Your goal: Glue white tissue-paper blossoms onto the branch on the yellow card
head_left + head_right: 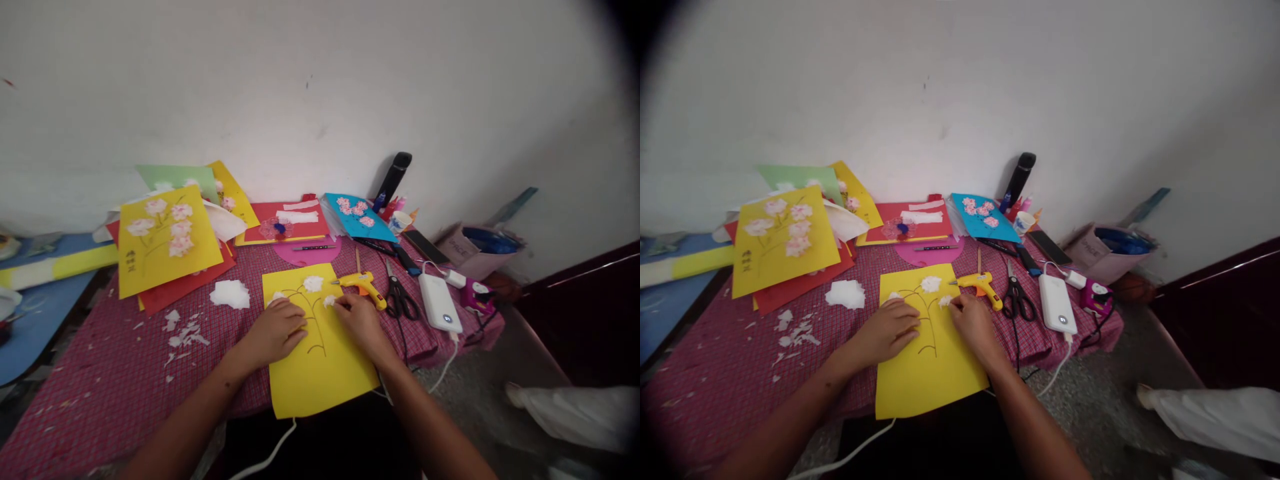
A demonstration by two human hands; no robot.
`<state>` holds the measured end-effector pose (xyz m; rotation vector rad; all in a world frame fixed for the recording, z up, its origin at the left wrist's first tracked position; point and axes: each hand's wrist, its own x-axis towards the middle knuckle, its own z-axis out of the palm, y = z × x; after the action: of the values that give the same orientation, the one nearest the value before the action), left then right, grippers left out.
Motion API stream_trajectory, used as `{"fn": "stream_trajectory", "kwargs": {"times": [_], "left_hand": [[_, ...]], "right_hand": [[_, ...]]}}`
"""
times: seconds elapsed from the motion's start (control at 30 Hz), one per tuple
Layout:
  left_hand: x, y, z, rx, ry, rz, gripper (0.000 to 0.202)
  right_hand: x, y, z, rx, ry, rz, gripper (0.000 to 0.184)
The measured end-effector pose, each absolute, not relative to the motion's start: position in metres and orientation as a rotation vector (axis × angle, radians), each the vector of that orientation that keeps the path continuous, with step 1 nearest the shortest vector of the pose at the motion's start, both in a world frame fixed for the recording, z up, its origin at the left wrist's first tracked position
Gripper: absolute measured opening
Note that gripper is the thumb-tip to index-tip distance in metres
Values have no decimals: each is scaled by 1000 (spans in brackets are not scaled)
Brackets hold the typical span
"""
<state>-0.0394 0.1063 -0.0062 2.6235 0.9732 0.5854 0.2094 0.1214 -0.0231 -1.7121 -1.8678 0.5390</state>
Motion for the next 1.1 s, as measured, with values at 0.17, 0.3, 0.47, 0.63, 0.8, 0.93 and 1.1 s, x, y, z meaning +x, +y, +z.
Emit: {"fn": "stream_trajectory", "kwargs": {"times": [0.17, 0.3, 0.47, 0.63, 0.8, 0.93, 1.1], "left_hand": [[-39, 106, -4, 2620, 977, 571, 14], [-39, 106, -4, 2617, 975, 567, 15], [-39, 106, -5, 2618, 970, 580, 15], [-39, 107, -4, 2616, 971, 573, 16], [-39, 107, -5, 2615, 970, 590, 15], [-39, 107, -5, 2616, 961, 603, 15], [-39, 106, -3, 2617, 959, 588, 17]], "right_hand": [[208, 122, -21, -1740, -1892, 524, 17], [208, 123, -22, -1746, -1904, 533, 16], [208, 125, -22, -1746, -1918, 541, 16], [207, 124, -20, -1732, -1924, 536, 15], [209, 122, -17, -1668, -1901, 613, 15], [216, 117, -15, -1586, -1823, 750, 17], [226, 109, -14, -1598, -1776, 740, 17]]}}
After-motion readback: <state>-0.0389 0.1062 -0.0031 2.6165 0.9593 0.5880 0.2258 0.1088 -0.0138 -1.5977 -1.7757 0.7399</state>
